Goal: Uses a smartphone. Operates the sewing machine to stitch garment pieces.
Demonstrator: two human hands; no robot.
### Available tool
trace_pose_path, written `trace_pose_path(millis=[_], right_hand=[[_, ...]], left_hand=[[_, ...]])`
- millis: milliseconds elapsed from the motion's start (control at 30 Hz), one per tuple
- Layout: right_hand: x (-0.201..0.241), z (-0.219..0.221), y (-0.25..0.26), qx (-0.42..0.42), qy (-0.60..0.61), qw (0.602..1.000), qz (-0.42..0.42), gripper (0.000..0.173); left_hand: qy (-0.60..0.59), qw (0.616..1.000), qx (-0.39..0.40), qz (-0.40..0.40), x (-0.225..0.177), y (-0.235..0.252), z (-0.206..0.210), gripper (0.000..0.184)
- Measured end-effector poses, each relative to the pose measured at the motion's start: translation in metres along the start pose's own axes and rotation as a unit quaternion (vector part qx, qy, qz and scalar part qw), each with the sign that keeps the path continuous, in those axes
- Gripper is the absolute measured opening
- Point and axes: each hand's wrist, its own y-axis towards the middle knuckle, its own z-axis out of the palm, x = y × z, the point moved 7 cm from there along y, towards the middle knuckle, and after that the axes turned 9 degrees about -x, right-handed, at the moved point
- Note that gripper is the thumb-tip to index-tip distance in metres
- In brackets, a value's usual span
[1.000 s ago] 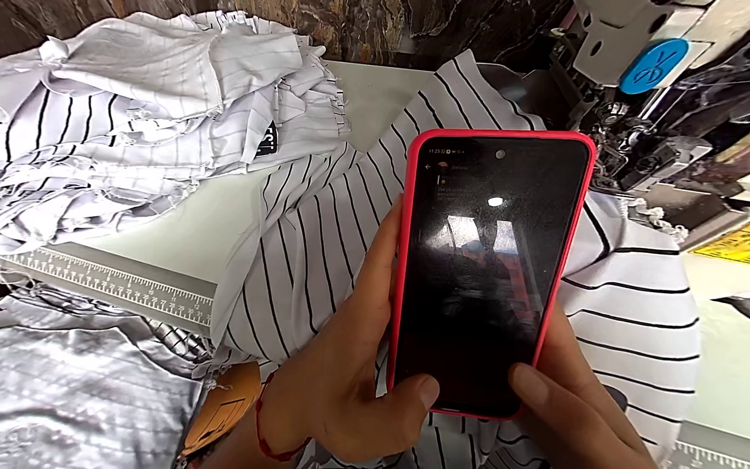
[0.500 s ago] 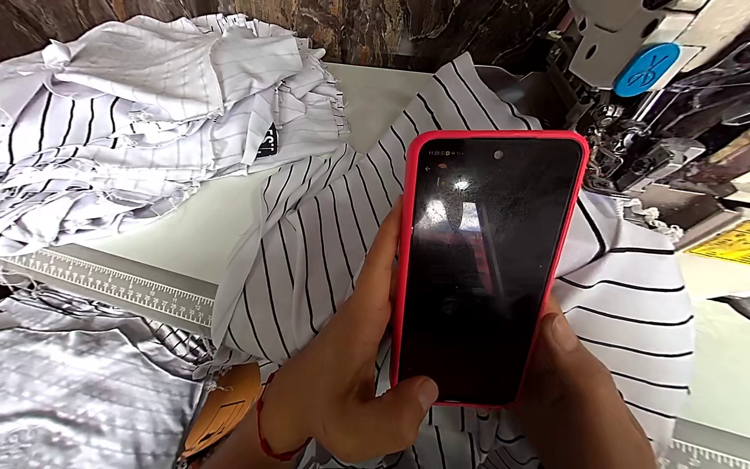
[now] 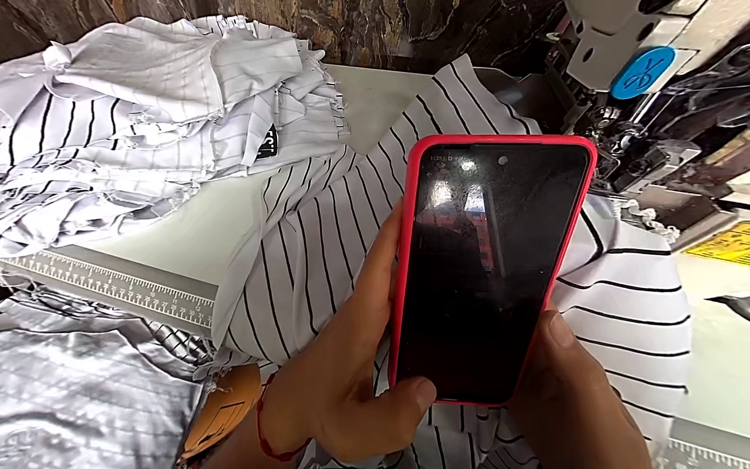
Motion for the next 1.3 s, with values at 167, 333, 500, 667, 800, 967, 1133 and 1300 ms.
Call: trace_pose_path(millis=[167, 333, 500, 667, 800, 967, 1133, 1300], right_hand=[[0.0000, -0.0002, 0.0000, 0.001, 0.000, 1.000, -0.001, 0.056], [0.0001, 0.0004, 0.0000, 0.007, 0.003, 1.000, -0.003, 0.055], [0.0003, 0.0005, -0.0003, 0.006, 0.007, 1.000, 0.000, 0.055], [0.0002, 0.0010, -0.0002, 0.009, 0.008, 1.000, -0.002, 0.055], [0.0002, 0.0008, -0.0006, 0.009, 0.003, 1.000, -0.002, 0.056], [0.0005, 0.0012, -0.0005, 0.011, 0.001, 1.000, -0.008, 0.057], [0.0002, 0.0014, -0.0004, 0.013, 0.009, 1.000, -0.007, 0.055], [0.0003, 0.0020, 0.0001, 0.014, 0.011, 1.000, -0.005, 0.053]], left_hand=[[-0.006, 1.000, 0.002, 0.001, -0.0003, 0.0006, 0.0006, 0.088], [-0.004, 1.000, 0.002, 0.002, -0.0004, 0.0001, 0.0003, 0.088], [-0.007, 1.000, 0.004, 0.000, -0.0003, 0.0001, 0.0003, 0.088], [-0.003, 1.000, -0.001, -0.001, 0.0000, 0.0001, 0.0003, 0.088], [0.006, 1.000, 0.003, -0.002, 0.0000, -0.0007, 0.0004, 0.088], [-0.001, 1.000, 0.002, -0.004, 0.0001, -0.0010, 0.0004, 0.089], [0.001, 1.000, 0.002, -0.003, 0.0005, -0.0008, 0.0002, 0.089], [0.003, 1.000, 0.002, -0.004, 0.0004, -0.0007, 0.0002, 0.089]])
